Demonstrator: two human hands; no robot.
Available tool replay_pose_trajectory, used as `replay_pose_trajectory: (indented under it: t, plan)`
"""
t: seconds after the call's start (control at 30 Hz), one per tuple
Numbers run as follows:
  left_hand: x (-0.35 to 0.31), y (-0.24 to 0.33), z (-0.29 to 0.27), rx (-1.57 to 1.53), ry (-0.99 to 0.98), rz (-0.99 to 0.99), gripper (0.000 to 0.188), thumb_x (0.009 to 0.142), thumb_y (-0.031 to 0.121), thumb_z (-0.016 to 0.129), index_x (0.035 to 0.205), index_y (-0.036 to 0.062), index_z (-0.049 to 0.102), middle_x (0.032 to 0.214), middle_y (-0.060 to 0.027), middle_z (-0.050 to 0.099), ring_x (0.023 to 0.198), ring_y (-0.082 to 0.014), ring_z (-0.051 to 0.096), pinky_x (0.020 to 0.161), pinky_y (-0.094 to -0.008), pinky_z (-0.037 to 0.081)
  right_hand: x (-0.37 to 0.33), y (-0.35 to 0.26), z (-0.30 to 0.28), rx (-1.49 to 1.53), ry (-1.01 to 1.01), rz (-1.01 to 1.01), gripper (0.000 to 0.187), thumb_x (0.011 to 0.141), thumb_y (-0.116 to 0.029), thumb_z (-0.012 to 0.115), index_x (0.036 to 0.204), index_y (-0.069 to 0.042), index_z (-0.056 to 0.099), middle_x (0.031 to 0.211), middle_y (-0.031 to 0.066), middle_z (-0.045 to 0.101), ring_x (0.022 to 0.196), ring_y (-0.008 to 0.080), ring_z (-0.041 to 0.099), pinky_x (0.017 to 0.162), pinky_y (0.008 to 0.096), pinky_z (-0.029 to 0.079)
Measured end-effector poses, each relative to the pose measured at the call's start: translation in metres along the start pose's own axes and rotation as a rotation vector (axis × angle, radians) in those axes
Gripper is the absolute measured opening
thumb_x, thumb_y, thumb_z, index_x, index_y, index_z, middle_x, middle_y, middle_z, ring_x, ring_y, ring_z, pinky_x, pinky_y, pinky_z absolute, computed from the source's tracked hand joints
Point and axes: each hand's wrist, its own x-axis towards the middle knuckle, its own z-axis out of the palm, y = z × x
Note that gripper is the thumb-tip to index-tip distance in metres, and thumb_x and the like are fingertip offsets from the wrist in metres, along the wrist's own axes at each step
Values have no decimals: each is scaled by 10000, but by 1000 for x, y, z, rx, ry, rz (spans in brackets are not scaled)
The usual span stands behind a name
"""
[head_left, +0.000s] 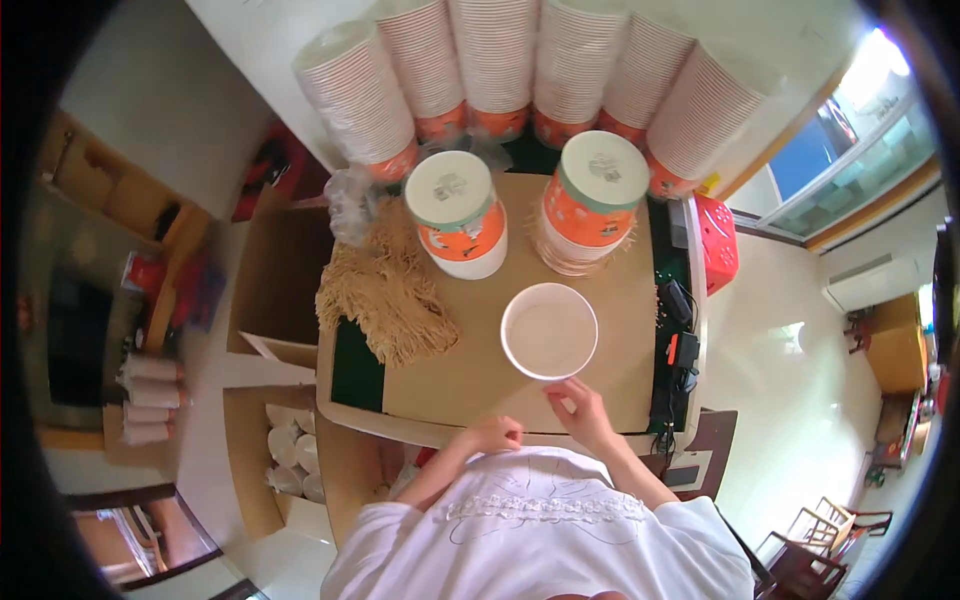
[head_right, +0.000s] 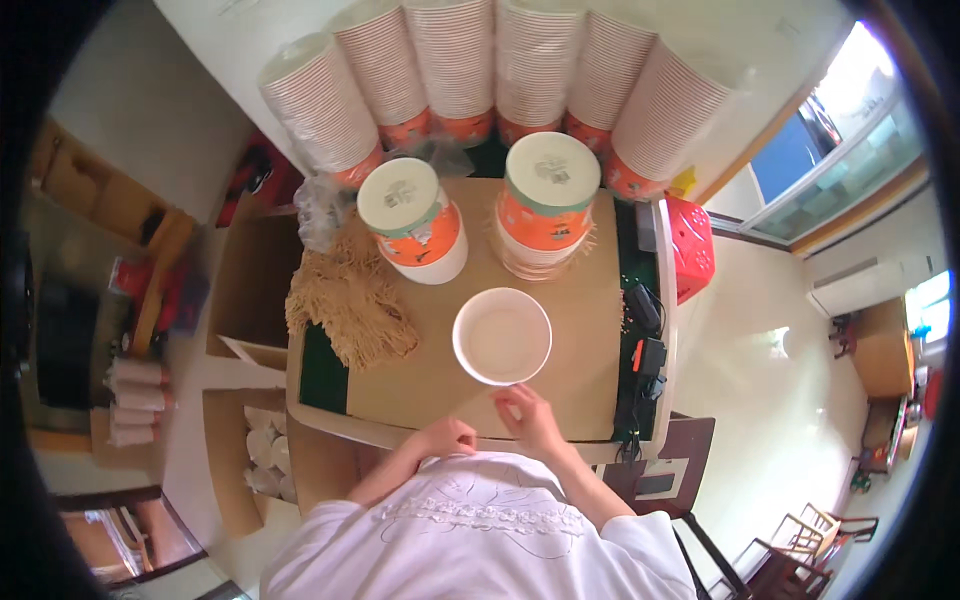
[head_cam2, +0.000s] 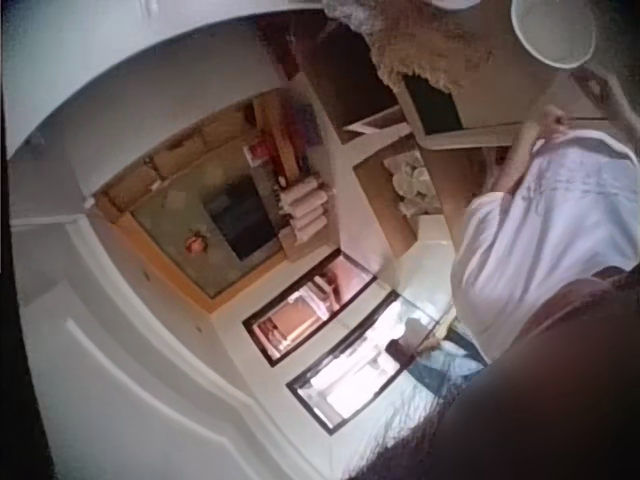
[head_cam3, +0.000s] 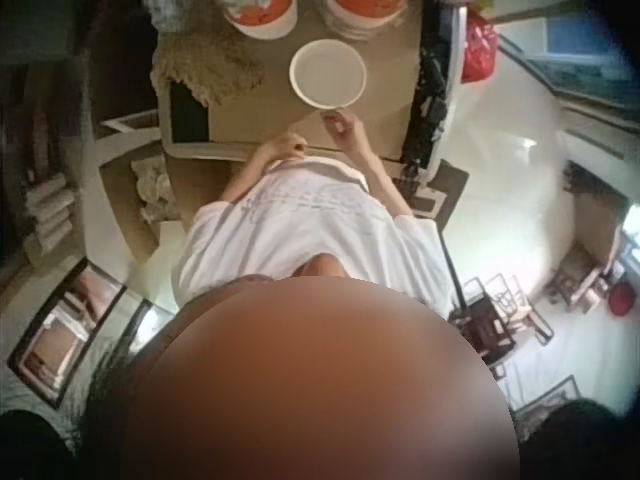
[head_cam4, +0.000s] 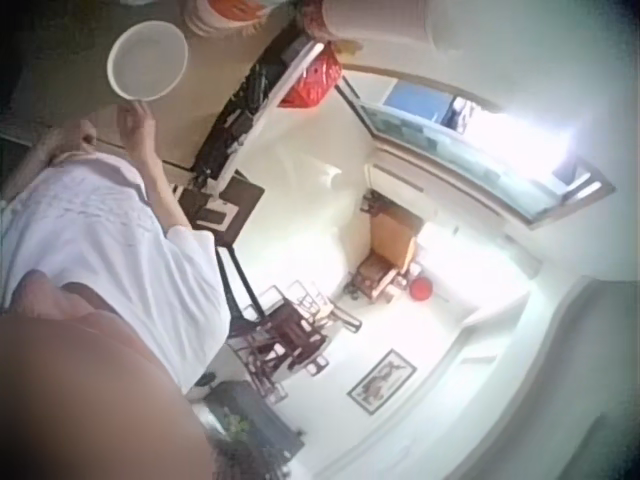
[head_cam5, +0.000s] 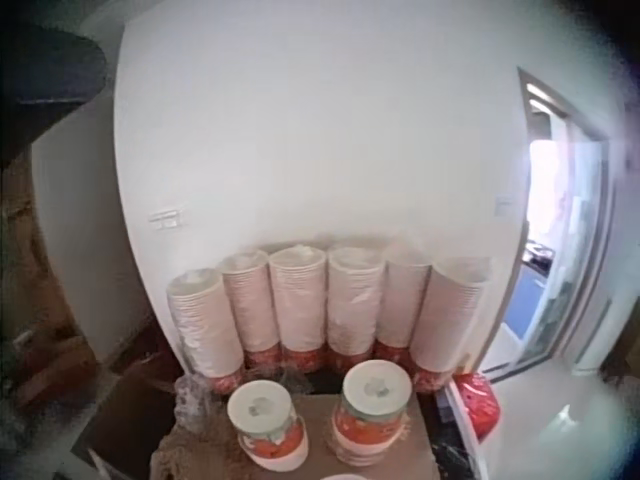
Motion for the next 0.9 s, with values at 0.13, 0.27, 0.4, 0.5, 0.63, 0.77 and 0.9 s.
replay_pose_trajectory:
  t: [0.13,0.27,0.4,0.5,0.63,0.77,0.9]
  plan:
    - [7,56,-6,-603,465,136,122,798,127,581,892,50,589,710,-5,576,614,-82,516,556,-245,435,-8,-13,22,638,-55,229,245,882,-109,504,1100,0,481,941,75,562,820,147,581,668,267,487]
    - [0,103,-38,-780,589,161,155,843,112,566,964,17,549,750,-2,575,620,-55,508,533,-199,428,9,-39,12,605,-175,164,352,921,-154,439,1237,-20,359,968,69,549,836,116,542,712,253,461]
    - [3,103,-37,-698,734,123,90,853,68,545,929,22,560,732,-6,578,586,-53,505,518,-200,425,28,-43,6,520,-249,225,391,919,-170,450,1267,-39,330,916,83,564,772,121,555,658,255,471]
    - [13,100,-28,-684,859,116,57,850,55,543,892,26,569,681,11,555,549,-42,478,478,-194,388,30,-38,11,387,-188,175,402,917,-196,457,1267,-44,332,876,83,580,746,118,561,628,250,470]
    - [10,106,-30,-780,909,81,40,848,42,536,858,43,575,619,39,516,485,-20,422,412,-185,309,35,-44,11,397,-179,224,396,905,-200,481,1240,-43,340,793,102,610,692,128,576,615,276,478]
    - [12,114,-32,-889,916,77,29,845,50,549,848,58,576,616,41,520,466,-15,411,398,-180,293,36,-33,12,390,-132,198,355,905,-196,481,1213,-59,368,782,112,614,685,126,581,588,264,460]
    - [12,112,-38,-979,961,106,20,838,70,574,836,49,574,616,37,528,466,-19,422,400,-175,307,29,-35,7,333,-30,184,231,891,-166,500,1091,-58,460,673,97,583,618,131,565,550,255,435]
